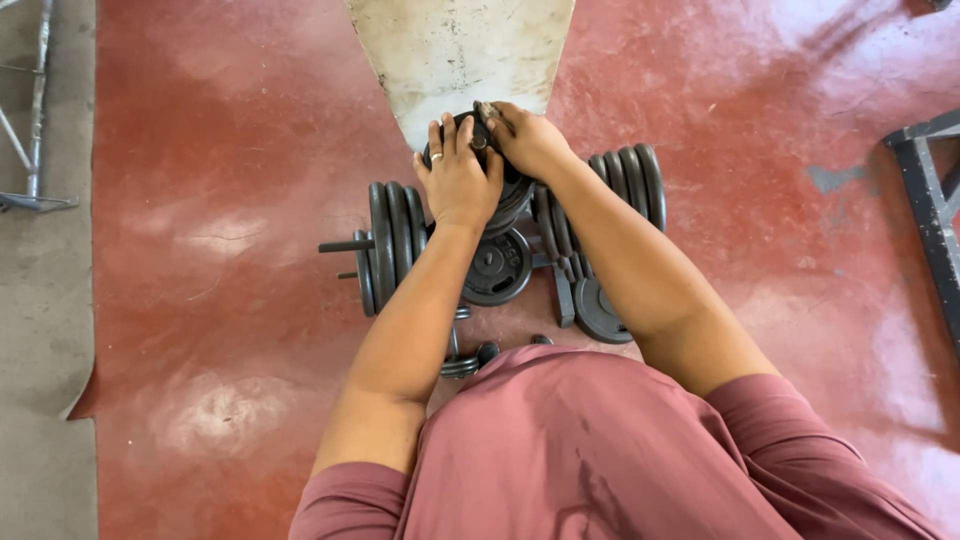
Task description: Cleaning weight plates on a storage rack using a cloth.
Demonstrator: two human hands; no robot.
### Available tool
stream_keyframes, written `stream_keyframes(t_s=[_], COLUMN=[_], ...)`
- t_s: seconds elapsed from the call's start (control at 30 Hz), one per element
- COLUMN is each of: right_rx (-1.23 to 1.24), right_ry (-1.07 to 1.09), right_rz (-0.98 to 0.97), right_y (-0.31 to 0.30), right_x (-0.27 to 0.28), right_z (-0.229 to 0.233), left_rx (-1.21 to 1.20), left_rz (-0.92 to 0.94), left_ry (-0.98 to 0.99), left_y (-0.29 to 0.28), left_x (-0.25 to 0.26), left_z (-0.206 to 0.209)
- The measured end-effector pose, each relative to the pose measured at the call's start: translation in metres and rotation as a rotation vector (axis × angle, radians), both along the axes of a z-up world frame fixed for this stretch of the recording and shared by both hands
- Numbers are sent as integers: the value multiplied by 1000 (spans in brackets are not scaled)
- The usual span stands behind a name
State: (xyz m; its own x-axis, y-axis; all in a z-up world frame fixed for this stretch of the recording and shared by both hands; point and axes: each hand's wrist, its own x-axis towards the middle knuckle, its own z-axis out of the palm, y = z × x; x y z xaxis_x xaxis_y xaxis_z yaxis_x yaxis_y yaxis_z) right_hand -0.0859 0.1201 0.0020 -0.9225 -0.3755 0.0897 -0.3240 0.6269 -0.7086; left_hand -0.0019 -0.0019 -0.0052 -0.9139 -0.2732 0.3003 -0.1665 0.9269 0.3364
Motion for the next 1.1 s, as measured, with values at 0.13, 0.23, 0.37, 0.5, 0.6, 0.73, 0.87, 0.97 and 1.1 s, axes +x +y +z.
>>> stream_keyframes(t_s=[0.13, 0.23, 0.37, 0.5, 0.6, 0.73, 0.87, 0.97, 1.1], right_rx=[19, -56, -50, -63, -57, 13, 54, 46, -24], right_ry=[26, 70, 194, 196, 199, 210, 195, 175, 230], right_rz=[-30, -51, -33, -9, 17, 26, 122, 141, 86], right_y=[6, 10, 16, 16, 15, 2, -5, -4, 3], right_x=[-10, 11, 36, 40, 20, -12, -25, -22, -17], right_z=[-48, -39, -28, -20, -31, -38, -27, -25, -35], left_rx=[12, 38, 35, 4, -1, -16, -8, 1, -18], left_rz=[-12, -88, -111, -114, -125, -134, -143, -147, -160], left_ry=[-69, -27, -42, -45, -41, -77, -76, -71, 6], left_y=[-2, -6, -10, -11, -11, -11, -11, -11, -10], left_x=[7, 7, 3, 1, 8, 6, 6, 6, 3], left_z=[10, 16, 10, 8, 18, 20, 20, 17, 9])
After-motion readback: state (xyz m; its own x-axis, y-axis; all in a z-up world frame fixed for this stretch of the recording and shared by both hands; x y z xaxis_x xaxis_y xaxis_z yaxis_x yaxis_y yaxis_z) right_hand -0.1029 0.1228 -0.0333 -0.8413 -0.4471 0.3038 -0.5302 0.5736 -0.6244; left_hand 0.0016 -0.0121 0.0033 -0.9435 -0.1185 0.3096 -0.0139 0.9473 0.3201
